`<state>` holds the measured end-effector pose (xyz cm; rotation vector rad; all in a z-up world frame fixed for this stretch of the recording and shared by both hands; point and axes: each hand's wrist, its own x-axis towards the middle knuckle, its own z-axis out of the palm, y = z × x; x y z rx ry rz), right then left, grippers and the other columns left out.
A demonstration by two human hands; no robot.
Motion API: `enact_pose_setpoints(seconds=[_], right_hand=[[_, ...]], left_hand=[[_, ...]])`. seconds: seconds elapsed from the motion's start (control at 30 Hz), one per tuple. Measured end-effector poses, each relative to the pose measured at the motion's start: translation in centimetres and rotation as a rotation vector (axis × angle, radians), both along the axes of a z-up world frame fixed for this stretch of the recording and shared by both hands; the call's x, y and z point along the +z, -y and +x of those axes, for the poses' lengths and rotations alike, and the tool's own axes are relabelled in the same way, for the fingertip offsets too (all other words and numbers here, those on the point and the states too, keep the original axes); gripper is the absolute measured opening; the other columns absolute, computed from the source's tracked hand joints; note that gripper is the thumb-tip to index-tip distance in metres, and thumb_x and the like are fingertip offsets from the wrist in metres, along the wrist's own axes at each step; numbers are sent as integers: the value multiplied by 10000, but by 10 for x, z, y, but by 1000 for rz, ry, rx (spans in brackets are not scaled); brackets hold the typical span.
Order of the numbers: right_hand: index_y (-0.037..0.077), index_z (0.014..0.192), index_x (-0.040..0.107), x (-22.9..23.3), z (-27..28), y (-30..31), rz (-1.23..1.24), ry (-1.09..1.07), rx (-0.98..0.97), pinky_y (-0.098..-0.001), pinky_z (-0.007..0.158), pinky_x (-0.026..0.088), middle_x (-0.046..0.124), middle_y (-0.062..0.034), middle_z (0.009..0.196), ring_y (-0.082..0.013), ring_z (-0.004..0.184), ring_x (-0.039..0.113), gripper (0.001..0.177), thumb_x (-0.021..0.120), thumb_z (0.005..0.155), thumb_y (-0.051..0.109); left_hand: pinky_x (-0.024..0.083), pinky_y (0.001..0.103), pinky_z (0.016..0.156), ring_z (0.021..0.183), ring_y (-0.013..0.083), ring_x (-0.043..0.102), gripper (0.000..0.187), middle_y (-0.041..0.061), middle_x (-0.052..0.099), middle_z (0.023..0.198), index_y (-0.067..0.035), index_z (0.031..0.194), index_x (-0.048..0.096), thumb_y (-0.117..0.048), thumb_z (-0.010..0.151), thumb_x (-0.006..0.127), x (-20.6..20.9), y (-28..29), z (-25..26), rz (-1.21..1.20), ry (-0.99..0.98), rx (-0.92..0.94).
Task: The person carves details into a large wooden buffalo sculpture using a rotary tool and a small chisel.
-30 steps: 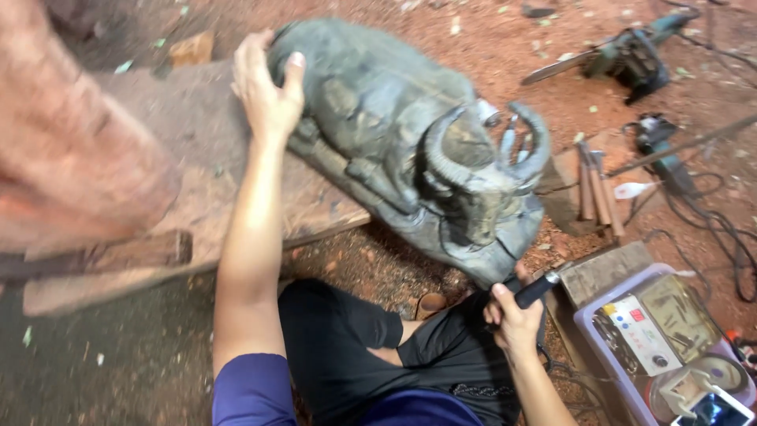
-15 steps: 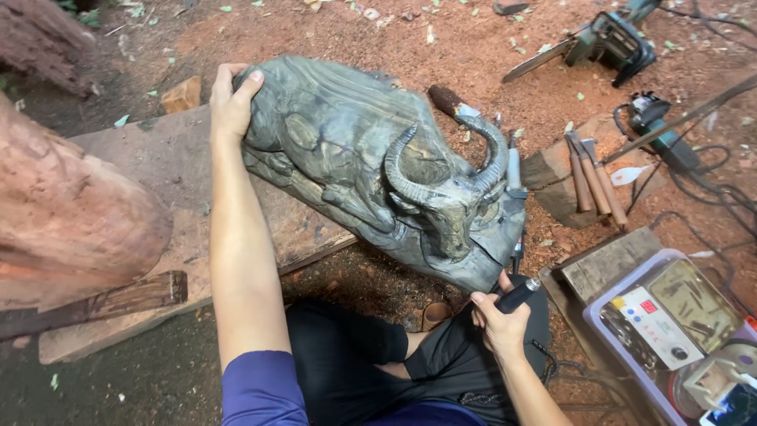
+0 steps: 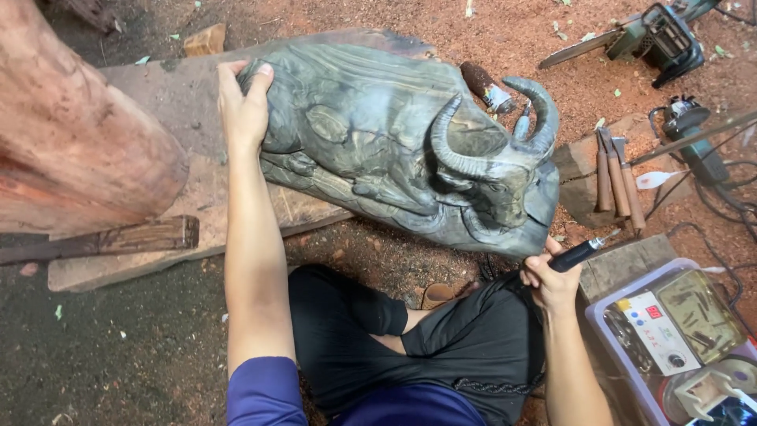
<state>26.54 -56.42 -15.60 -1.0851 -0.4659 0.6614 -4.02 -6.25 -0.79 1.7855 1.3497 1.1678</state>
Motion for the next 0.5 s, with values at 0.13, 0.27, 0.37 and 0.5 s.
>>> enact_pose_setpoints(seconds=[0.13, 0.27, 0.37, 0.5], right_hand=[[-55, 1346, 554, 23, -8, -3, -48, 36, 17, -246, 375, 364, 328, 23, 448, -60, 364, 307, 541, 719, 841, 45], [-9, 1407, 493, 37, -20, -5, -121, 14, 10, -242, 402, 328, 286, 54, 527, -49, 387, 319, 569, 694, 885, 94], [67, 1435, 510, 24, -19, 5, -68, 44, -41, -255, 389, 367, 340, 38, 528, -56, 381, 333, 517, 655, 939, 64], [154, 1433, 593, 65, -32, 15, -46, -18, -98, -180, 423, 469, 702, -43, 875, 3, 471, 507, 520, 727, 933, 106]], left_hand=[[431, 410, 974, 1192, 285, 603, 423, 74, 680, 1242, -193, 1134, 608, -507, 860, 682, 2, 10, 2, -66, 35, 13], [470, 371, 841, 1027, 261, 616, 200, 85, 631, 1162, -115, 1175, 586, -166, 983, 604, 45, 85, -3, 516, 290, -38], [518, 321, 729, 803, 216, 643, 203, 60, 678, 921, -84, 939, 671, 33, 921, 506, 98, 180, -12, 572, 466, -282], [580, 213, 681, 808, 131, 670, 300, 99, 675, 1002, -38, 1202, 603, -247, 1001, 677, 152, 271, -51, 196, 496, -938]])
